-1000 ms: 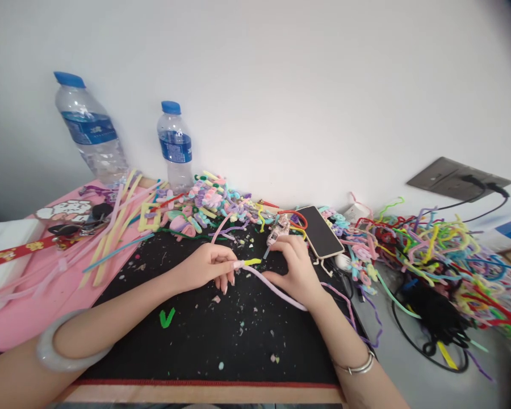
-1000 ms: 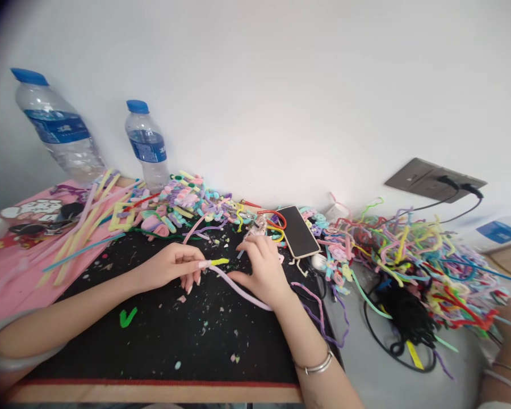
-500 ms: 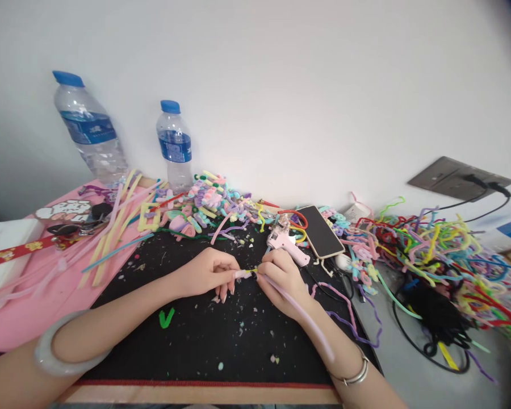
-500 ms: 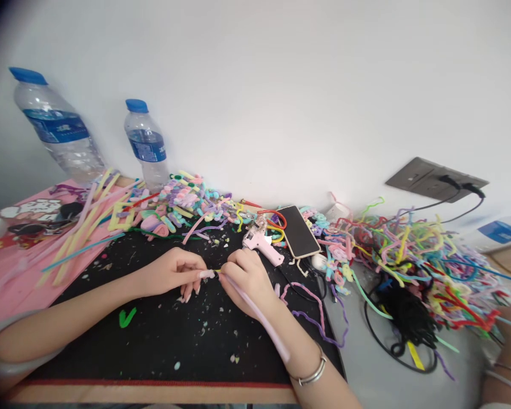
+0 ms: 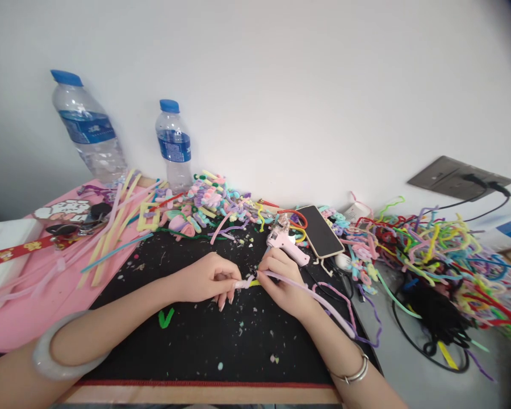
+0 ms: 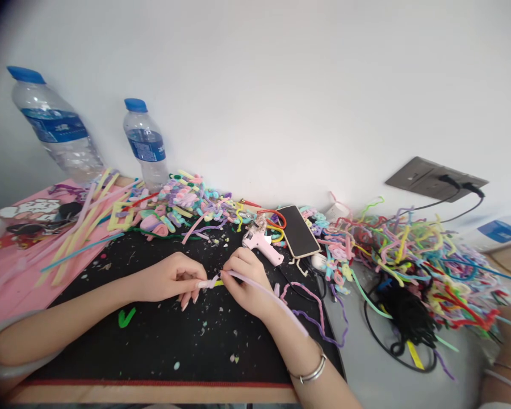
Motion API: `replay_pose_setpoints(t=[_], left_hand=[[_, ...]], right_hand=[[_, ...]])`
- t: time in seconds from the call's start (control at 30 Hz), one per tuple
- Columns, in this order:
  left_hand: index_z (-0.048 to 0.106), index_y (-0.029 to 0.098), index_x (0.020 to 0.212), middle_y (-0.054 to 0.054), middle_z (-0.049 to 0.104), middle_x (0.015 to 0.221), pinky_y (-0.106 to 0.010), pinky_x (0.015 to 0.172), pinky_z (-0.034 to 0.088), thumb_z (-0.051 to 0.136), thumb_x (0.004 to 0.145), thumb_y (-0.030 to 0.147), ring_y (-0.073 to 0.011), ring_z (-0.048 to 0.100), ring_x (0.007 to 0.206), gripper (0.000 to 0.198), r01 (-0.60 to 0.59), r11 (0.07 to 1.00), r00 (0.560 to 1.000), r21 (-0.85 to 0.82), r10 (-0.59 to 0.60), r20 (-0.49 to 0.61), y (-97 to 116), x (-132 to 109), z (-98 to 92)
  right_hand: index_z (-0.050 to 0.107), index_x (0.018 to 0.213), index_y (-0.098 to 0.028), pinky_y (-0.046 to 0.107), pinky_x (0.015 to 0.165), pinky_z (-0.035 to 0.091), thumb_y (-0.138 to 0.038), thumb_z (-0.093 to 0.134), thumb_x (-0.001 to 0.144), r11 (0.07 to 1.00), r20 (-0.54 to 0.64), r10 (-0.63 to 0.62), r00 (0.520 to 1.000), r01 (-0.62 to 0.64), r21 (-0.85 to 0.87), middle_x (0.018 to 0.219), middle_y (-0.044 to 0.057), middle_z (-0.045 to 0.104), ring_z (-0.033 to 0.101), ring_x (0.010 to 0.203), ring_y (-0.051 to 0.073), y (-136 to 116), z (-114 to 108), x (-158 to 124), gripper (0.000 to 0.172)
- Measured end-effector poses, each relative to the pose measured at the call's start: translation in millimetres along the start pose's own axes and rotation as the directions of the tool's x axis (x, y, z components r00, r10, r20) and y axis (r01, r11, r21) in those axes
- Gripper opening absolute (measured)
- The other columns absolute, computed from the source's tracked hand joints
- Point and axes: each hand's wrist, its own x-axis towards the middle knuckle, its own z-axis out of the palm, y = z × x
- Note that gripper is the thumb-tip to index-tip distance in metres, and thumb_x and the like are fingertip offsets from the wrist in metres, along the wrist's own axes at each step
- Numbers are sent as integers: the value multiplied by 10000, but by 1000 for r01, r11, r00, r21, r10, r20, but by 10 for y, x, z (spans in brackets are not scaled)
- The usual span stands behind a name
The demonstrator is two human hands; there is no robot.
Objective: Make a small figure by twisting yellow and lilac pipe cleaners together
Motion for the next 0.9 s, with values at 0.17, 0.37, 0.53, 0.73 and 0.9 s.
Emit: replay_pose_setpoints(t=[0.17,0.37,0.53,0.73,0.9], left_hand=[[566,132,697,-15,631,614,-170,446,441,504,843,257,-112,619,471,202,1,999,999,-50,1,42,-8,5,-3],[568,133,722,-12,618,607,-179,456,447,520,845,369,-107,604,468,270,36,992,995,-120,-24,101,-22,12,-3],[579,134,750,-9,616,620,-187,468,447,516,849,348,-110,606,486,244,60,988,993,-141,-45,105,-27,16,12],[584,147,864,-6,632,686,-176,457,431,501,853,343,-103,613,495,213,65,989,997,-135,-61,39,-3,22,42],[586,149,869,-12,640,693,-175,465,438,519,840,337,-108,621,511,202,67,990,997,-125,-62,42,-29,22,50]], right_hand=[[512,716,-181,275,668,392,-143,472,847,998,4,39,999,-39,53,749,24,496,477,729,141,17,13,0,142],[494,662,-178,252,618,368,-156,484,839,985,32,108,994,-111,135,704,5,493,464,666,121,17,29,10,178],[504,653,-171,214,505,304,-205,498,838,911,109,274,955,-294,290,598,-33,455,382,545,87,69,56,-14,188],[477,598,-162,208,472,257,-240,504,828,865,102,364,926,-377,331,549,-45,403,327,517,77,90,66,-18,245],[476,583,-162,205,460,257,-223,500,816,864,91,368,925,-377,334,537,-45,401,325,503,75,70,91,-16,242]])
